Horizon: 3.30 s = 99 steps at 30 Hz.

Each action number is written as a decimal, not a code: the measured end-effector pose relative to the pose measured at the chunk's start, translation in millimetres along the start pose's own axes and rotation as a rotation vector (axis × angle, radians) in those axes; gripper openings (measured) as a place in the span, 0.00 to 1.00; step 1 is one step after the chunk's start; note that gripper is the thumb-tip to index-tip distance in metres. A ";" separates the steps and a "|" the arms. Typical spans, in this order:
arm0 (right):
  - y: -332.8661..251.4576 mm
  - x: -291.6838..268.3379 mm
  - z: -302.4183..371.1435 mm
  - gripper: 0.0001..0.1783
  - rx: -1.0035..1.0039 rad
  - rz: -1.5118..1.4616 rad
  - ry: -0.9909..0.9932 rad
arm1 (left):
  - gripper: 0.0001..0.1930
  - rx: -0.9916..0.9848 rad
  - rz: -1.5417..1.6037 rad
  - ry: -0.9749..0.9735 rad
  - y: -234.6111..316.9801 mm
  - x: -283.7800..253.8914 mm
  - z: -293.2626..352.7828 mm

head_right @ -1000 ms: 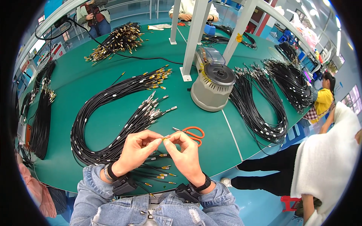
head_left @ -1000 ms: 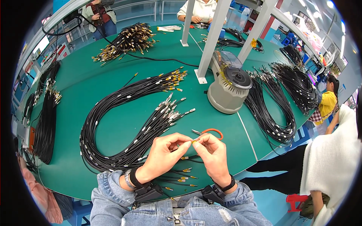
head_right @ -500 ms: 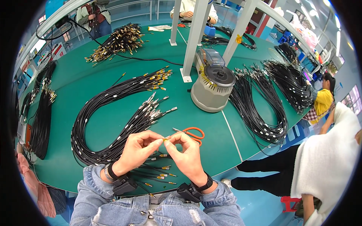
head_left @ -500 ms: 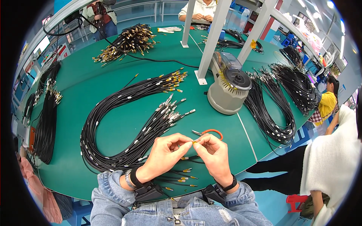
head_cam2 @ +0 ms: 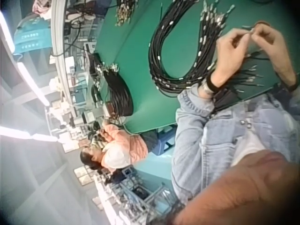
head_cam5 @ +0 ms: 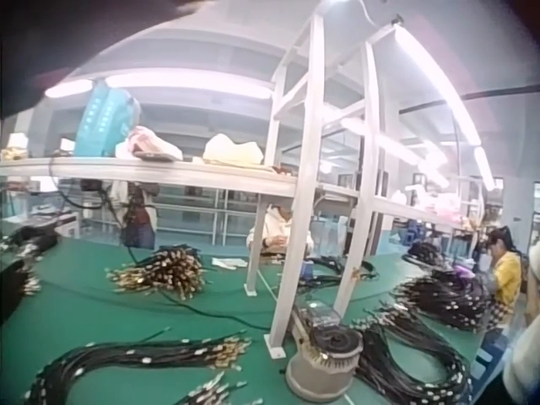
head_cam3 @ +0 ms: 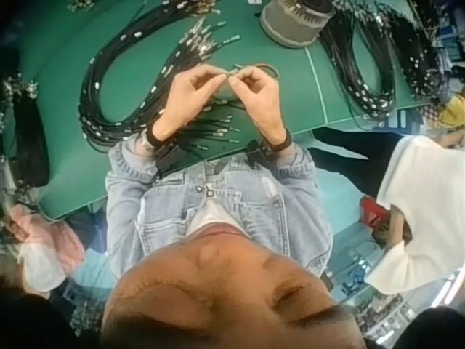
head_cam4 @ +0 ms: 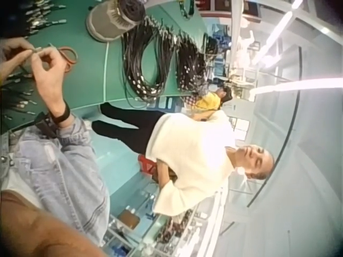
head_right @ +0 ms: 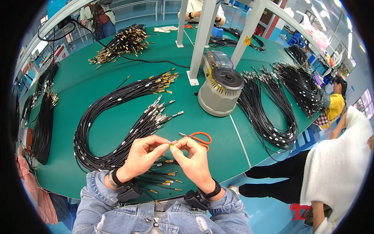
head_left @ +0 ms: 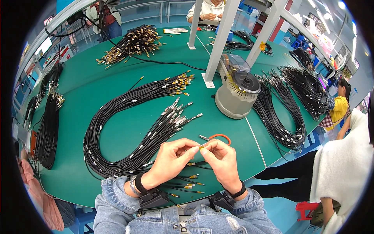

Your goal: Assembling wire harnesses by attaching connectors to bundles of wires.

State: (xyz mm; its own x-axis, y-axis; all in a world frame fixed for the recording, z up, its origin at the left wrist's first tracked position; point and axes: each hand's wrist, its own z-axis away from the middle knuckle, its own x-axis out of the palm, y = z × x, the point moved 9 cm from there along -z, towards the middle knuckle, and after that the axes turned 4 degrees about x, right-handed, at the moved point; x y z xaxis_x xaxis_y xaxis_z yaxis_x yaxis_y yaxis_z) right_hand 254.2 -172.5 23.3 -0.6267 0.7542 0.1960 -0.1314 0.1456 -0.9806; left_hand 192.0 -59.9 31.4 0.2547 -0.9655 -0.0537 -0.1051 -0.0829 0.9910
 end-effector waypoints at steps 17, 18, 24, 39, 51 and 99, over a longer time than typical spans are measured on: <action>-7.7 0.4 0.3 0.03 -0.047 0.128 -0.014 | 0.07 -0.065 0.104 -0.005 -5.1 1.5 -3.0; -7.5 1.0 0.3 0.03 -0.041 0.144 -0.024 | 0.07 -0.071 0.169 -0.002 -6.0 1.6 -3.5; -5.0 2.6 2.7 0.04 -0.008 0.117 -0.031 | 0.09 -0.300 0.337 -0.061 -12.1 3.8 0.6; -3.1 10.1 -7.2 0.05 -0.008 0.014 -0.114 | 0.05 -0.070 0.310 0.050 2.0 4.3 6.6; -2.8 11.4 -3.6 0.06 -0.004 -0.018 -0.082 | 0.18 0.865 -0.913 0.227 56.3 8.8 35.9; -14.9 15.1 4.2 0.08 -0.244 0.157 -0.007 | 0.10 -0.036 0.080 -0.167 4.6 -2.8 12.5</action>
State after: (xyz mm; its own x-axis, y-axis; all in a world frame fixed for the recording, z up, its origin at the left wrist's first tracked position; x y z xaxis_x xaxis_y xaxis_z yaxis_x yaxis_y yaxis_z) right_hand 243.4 -165.9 40.9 -0.6305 0.7751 0.0408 0.1559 0.1779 -0.9716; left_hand 178.8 -60.7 34.6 0.0830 -0.9965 0.0089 -0.0830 0.0020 0.9965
